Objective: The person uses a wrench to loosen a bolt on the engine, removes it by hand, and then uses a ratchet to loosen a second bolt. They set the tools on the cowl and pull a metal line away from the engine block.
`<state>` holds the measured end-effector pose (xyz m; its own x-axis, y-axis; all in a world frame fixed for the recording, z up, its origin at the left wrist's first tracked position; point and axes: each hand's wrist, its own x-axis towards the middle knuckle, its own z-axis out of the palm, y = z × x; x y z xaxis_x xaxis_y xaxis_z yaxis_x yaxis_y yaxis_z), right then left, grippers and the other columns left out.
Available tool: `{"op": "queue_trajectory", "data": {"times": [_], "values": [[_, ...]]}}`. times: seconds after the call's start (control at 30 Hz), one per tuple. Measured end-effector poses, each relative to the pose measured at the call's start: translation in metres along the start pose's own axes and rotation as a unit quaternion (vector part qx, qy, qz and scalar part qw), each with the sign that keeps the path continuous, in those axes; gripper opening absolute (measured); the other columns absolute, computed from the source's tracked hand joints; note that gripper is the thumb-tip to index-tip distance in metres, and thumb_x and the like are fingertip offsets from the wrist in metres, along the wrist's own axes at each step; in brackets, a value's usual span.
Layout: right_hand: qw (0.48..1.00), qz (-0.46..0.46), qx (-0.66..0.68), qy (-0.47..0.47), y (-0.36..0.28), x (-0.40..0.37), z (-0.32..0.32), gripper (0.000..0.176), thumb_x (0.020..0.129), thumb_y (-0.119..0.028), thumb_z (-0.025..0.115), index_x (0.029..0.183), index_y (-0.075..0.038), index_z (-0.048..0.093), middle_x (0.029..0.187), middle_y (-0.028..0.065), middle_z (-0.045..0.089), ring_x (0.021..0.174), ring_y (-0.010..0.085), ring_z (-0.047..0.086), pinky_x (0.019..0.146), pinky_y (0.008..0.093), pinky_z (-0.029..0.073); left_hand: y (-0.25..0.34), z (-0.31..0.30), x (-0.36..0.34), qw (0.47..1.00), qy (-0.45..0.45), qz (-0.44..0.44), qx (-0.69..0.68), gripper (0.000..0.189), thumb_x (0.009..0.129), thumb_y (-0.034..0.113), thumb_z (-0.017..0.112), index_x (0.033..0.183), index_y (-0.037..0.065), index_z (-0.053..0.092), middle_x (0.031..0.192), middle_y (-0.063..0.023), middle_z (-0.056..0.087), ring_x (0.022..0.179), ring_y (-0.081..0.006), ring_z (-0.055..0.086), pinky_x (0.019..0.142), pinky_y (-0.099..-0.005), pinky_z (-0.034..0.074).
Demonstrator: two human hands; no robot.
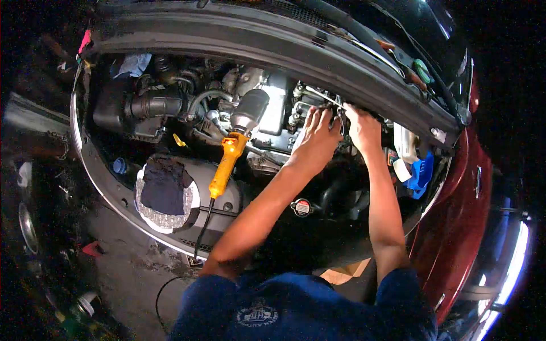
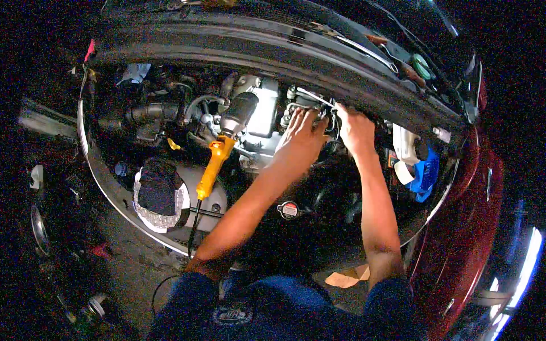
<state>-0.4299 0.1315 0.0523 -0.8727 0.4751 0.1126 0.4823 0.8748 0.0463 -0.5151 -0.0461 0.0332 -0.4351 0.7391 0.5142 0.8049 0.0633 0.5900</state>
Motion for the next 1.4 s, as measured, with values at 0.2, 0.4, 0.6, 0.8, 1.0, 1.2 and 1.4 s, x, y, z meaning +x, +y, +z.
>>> {"op": "queue_trajectory", "data": {"times": [0.2, 0.4, 0.6, 0.8, 1.0, 1.2, 1.4], "values": [[0.984, -0.104, -0.059, 0.135, 0.028, 0.062, 0.05, 0.034, 0.091, -0.019, 0.06, 0.122, -0.011, 0.069, 0.121, 0.0179, 0.069, 0.115, 0.0397, 0.062, 0.104, 0.0512, 0.045, -0.032, 0.031, 0.016, 1.0, 0.014, 0.001, -0.024, 0.041, 0.086, 0.026, 0.073, 0.109, -0.008, 0.066, 0.114, -0.0213, 0.057, 0.113, -0.0393, 0.055, 0.099, -0.0466, 0.046], [0.979, -0.062, -0.095, 0.172, 0.028, 0.072, 0.071, 0.028, 0.094, -0.021, 0.06, 0.116, -0.005, 0.069, 0.119, 0.0202, 0.068, 0.113, 0.0432, 0.06, 0.101, 0.0518, 0.044, -0.057, 0.055, 0.044, 0.998, 0.025, -0.029, -0.05, 0.033, 0.086, 0.019, 0.071, 0.106, -0.007, 0.069, 0.115, -0.0224, 0.059, 0.114, -0.0403, 0.054, 0.1, -0.0478, 0.044], [0.99, -0.07, -0.06, 0.104, 0.044, 0.073, 0.08, 0.045, 0.083, -0.028, 0.074, 0.124, -0.01, 0.067, 0.122, 0.0168, 0.068, 0.117, 0.04, 0.061, 0.107, 0.0522, 0.043, -0.085, 0.085, 0.067, 0.997, 0.068, -0.003, -0.025, 0.027, 0.087, 0.006, 0.062, 0.112, 0.003, 0.071, 0.112, -0.0262, 0.067, 0.115, -0.0441, 0.06, 0.102, -0.0515, 0.046], [0.942, 0.051, 0.305, 0.132, 0.079, 0.064, 0.118, 0.015, 0.1, -0.017, 0.058, 0.097, -0.004, 0.066, 0.088, 0.0115, 0.066, 0.075, 0.0255, 0.061, 0.066, 0.0383, 0.049, -0.108, 0.121, 0.096, 0.992, 0.056, -0.032, -0.105, 0.03, 0.086, 0.013, 0.064, 0.114, 0.004, 0.07, 0.118, -0.0206, 0.069, 0.114, -0.0389, 0.062, 0.097, -0.0488, 0.049], [0.805, 0.186, 0.537, 0.172, 0.047, 0.05, 0.123, 0.023, 0.099, -0.022, 0.06, 0.113, -0.004, 0.063, 0.097, 0.0128, 0.069, 0.083, 0.0279, 0.063, 0.07, 0.0362, 0.051, -0.123, 0.162, 0.102, 0.96, 0.194, 0.069, -0.191, 0.037, 0.082, 0.025, 0.075, 0.114, 0.008, 0.072, 0.119, -0.017, 0.07, 0.113, -0.0391, 0.061, 0.098, -0.0512, 0.047], [0.986, 0.091, 0.031, 0.135, 0.03, 0.05, 0.096, 0.038, 0.091, -0.023, 0.066, 0.124, -0.002, 0.066, 0.127, 0.0234, 0.065, 0.12, 0.0426, 0.059, 0.104, 0.0483, 0.044, -0.129, 0.175, 0.093, 0.95, 0.163, 0.04, -0.262, 0.041, 0.08, 0.03, 0.078, 0.115, 0.008, 0.071, 0.12, -0.0182, 0.069, 0.116, -0.0413, 0.059, 0.101, -0.053, 0.045], [0.971, 0.126, 0.145, 0.142, 0.034, 0.03, 0.091, 0.04, 0.096, -0.022, 0.059, 0.129, 0.0, 0.061, 0.137, 0.0246, 0.059, 0.126, 0.0441, 0.054, 0.108, 0.0503, 0.041, -0.14, 0.177, 0.089, 0.966, 0.15, 0.074, -0.198, 0.039, 0.081, 0.031, 0.075, 0.113, 0.007, 0.072, 0.12, -0.0188, 0.07, 0.117, -0.0427, 0.059, 0.101, -0.0541, 0.045]]}}
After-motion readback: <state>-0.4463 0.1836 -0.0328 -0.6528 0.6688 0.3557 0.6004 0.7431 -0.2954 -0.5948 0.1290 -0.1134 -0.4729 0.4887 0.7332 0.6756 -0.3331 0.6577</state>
